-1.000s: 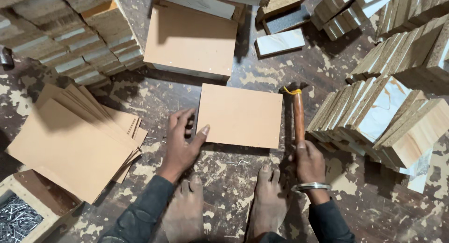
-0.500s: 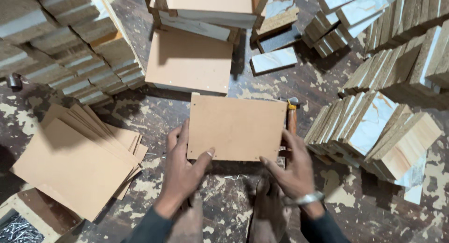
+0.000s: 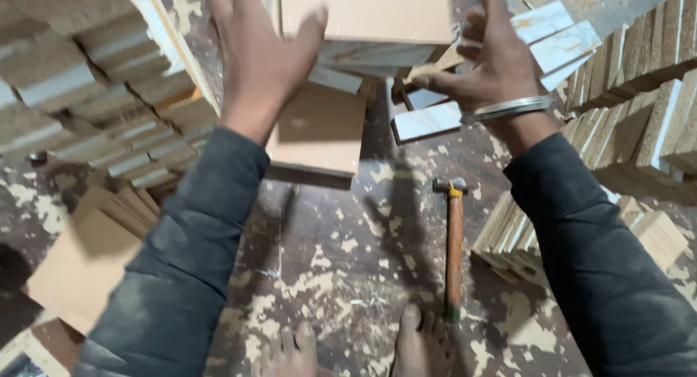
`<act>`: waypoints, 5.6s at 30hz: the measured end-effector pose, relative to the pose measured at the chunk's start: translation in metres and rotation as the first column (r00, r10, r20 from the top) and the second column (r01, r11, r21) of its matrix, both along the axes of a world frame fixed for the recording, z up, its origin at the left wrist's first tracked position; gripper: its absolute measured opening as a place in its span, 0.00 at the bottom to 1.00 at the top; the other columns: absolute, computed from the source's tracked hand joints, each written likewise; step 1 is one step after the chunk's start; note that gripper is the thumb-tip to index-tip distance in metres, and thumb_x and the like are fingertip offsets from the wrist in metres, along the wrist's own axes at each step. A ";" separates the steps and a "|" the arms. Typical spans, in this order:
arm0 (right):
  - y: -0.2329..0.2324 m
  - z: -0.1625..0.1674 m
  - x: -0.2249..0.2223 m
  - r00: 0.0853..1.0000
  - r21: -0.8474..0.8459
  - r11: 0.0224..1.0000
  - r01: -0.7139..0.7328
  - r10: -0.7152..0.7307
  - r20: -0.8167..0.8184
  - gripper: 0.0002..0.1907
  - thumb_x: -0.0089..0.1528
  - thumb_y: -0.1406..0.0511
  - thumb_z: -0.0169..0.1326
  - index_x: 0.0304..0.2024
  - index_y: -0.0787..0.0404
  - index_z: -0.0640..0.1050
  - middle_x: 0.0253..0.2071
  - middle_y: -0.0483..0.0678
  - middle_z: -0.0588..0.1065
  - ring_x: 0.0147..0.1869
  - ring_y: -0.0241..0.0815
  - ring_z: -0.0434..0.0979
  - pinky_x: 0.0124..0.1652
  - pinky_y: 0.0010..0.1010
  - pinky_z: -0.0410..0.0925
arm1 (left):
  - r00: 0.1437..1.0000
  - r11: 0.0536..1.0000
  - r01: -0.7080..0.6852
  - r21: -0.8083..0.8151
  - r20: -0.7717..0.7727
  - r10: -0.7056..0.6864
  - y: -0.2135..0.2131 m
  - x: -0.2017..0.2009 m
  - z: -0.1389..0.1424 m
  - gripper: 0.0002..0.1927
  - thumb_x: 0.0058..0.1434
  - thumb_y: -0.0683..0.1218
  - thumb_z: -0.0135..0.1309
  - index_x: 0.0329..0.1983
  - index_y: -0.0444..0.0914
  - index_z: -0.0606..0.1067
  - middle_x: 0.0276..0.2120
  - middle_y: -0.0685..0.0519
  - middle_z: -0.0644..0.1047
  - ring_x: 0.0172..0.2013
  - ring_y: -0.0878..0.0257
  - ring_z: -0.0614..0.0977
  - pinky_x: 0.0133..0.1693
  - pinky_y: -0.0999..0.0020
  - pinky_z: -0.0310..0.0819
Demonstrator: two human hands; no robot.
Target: The person places a small rectangular board on the workbench, positions nails along its edge, and hammers them in with a claw hammer, then stacks the finished board with others and picks up the next board to repeat the process.
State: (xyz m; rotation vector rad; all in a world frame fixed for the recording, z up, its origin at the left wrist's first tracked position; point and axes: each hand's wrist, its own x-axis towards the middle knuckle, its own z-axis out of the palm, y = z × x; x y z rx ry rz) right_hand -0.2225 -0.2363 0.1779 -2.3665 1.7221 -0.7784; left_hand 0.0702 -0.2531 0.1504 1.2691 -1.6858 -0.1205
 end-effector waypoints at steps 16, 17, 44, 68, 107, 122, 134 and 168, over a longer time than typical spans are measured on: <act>-0.018 -0.038 0.001 0.935 0.104 0.961 -0.256 0.219 0.279 0.43 0.60 0.63 0.70 0.73 0.60 0.62 0.64 0.60 0.74 0.65 0.54 0.77 0.59 0.41 0.73 | 0.991 0.973 0.020 0.230 -0.136 0.012 -0.041 0.020 -0.060 0.45 0.69 0.50 0.63 0.77 0.29 0.49 0.70 0.34 0.63 0.70 0.41 0.68 0.72 0.48 0.60; -0.015 -0.039 0.000 0.906 0.144 0.945 -0.292 0.226 0.357 0.42 0.61 0.64 0.69 0.73 0.60 0.62 0.67 0.60 0.73 0.67 0.54 0.75 0.62 0.41 0.72 | 0.985 0.978 0.044 0.206 -0.174 -0.007 -0.038 0.020 -0.061 0.44 0.70 0.49 0.61 0.78 0.29 0.49 0.71 0.35 0.63 0.71 0.42 0.68 0.74 0.49 0.61; 0.115 -0.153 0.019 0.962 0.216 0.976 0.034 0.027 -0.271 0.35 0.48 0.73 0.60 0.58 0.48 0.76 0.57 0.49 0.72 0.61 0.56 0.69 0.57 0.45 0.68 | 0.966 0.762 0.136 0.634 -0.257 0.041 0.207 0.001 -0.120 0.15 0.60 0.41 0.58 0.51 0.35 0.76 0.50 0.46 0.73 0.47 0.55 0.79 0.46 0.63 0.77; 0.260 -0.176 0.005 0.961 0.232 0.948 -0.217 0.249 -0.118 0.38 0.52 0.58 0.63 0.64 0.58 0.69 0.58 0.61 0.71 0.62 0.63 0.67 0.56 0.53 0.63 | 0.839 0.785 -0.420 0.455 0.524 0.145 0.373 0.161 -0.129 0.33 0.56 0.43 0.63 0.67 0.35 0.72 0.69 0.36 0.68 0.70 0.39 0.68 0.67 0.47 0.61; 0.284 -0.185 0.008 0.956 0.203 0.955 0.216 -0.249 0.154 0.23 0.59 0.62 0.64 0.54 0.64 0.73 0.44 0.58 0.72 0.48 0.59 0.74 0.46 0.45 0.69 | 0.962 0.869 0.270 0.414 -0.156 -0.224 0.281 -0.032 -0.154 0.44 0.55 0.52 0.65 0.72 0.34 0.61 0.67 0.33 0.59 0.68 0.41 0.60 0.68 0.45 0.54; 0.264 -0.208 0.034 0.935 0.166 0.980 -0.107 0.042 0.352 0.15 0.62 0.67 0.61 0.52 0.58 0.79 0.45 0.51 0.80 0.45 0.48 0.82 0.45 0.38 0.74 | 0.963 0.803 0.103 0.587 -0.261 0.067 0.257 -0.020 -0.168 0.27 0.66 0.54 0.58 0.59 0.32 0.68 0.48 0.40 0.76 0.51 0.46 0.76 0.53 0.53 0.69; 0.263 -0.213 0.051 0.960 0.291 0.954 0.069 -0.143 0.240 0.25 0.60 0.57 0.66 0.58 0.56 0.79 0.41 0.52 0.82 0.39 0.45 0.85 0.38 0.33 0.78 | 0.972 0.756 -0.009 0.655 -0.172 0.161 0.261 -0.029 -0.183 0.31 0.70 0.60 0.51 0.64 0.33 0.65 0.50 0.42 0.75 0.54 0.47 0.72 0.60 0.44 0.58; 0.262 -0.195 0.050 0.998 0.144 0.990 0.008 0.002 -0.069 0.04 0.64 0.67 0.61 0.39 0.61 0.83 0.31 0.51 0.79 0.31 0.46 0.81 0.33 0.37 0.74 | 0.928 0.851 0.046 0.523 0.292 -0.230 0.270 0.039 -0.160 0.10 0.69 0.43 0.54 0.48 0.33 0.78 0.35 0.41 0.82 0.31 0.52 0.85 0.30 0.60 0.81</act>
